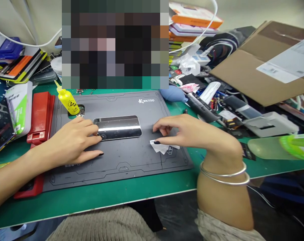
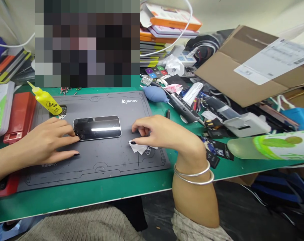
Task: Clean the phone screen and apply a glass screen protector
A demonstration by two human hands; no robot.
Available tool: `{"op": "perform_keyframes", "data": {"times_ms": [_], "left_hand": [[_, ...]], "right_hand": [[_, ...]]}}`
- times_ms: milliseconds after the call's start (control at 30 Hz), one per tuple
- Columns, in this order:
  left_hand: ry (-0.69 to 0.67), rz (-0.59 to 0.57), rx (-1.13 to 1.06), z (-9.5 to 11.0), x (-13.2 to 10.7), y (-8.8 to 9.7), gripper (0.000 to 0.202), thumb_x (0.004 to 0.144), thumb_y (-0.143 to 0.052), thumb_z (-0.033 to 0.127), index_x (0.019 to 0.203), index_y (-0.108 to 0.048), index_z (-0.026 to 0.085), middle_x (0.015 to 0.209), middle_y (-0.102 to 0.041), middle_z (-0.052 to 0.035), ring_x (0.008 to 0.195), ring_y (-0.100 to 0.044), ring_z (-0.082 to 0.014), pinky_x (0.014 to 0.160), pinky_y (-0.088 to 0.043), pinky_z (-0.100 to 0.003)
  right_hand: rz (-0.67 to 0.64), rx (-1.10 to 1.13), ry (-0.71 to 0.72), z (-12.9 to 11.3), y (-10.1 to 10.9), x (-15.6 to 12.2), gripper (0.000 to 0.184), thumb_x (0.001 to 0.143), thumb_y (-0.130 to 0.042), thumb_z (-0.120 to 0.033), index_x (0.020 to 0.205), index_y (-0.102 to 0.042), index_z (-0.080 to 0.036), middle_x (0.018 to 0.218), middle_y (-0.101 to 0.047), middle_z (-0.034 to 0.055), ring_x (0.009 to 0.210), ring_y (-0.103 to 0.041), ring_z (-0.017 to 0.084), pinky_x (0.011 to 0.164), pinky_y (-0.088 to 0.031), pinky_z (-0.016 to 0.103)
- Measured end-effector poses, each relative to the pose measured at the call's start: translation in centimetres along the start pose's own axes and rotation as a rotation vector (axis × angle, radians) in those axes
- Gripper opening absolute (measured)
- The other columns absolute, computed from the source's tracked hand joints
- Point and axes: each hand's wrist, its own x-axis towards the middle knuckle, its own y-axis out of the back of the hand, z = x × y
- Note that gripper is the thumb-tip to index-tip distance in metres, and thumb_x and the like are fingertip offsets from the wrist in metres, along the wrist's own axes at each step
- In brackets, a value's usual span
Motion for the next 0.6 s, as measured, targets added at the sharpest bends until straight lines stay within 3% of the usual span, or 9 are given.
{"op": "perform_keyframes", "data": {"times_ms": [367, 600], "left_hand": [[0.029, -0.072, 0.022, 0.12, 0.14, 0.13, 0.031, 0.098, -0.056, 0.043, 0.096, -0.074, 0.018, 0.087, -0.066, -0.0074, 0.079, -0.055, -0.0219, 0.074, -0.042, -0.036], [0.008, -0.029, 0.015, -0.11, 0.05, 0.13, 0.036, 0.101, -0.050, 0.043, 0.091, -0.075, 0.018, 0.085, -0.065, -0.0076, 0.079, -0.056, -0.0222, 0.075, -0.042, -0.037]], "right_hand": [[0.008, -0.014, 0.041, -0.33, -0.10, 0.16, 0.024, 0.083, -0.062, -0.042, 0.091, -0.067, -0.021, 0.075, -0.068, 0.0024, 0.066, -0.061, 0.016, 0.063, -0.045, 0.029], [0.024, -0.012, 0.050, -0.07, -0.25, 0.15, 0.024, 0.084, -0.062, -0.043, 0.091, -0.068, -0.021, 0.075, -0.069, 0.0026, 0.066, -0.062, 0.016, 0.063, -0.046, 0.029]]}}
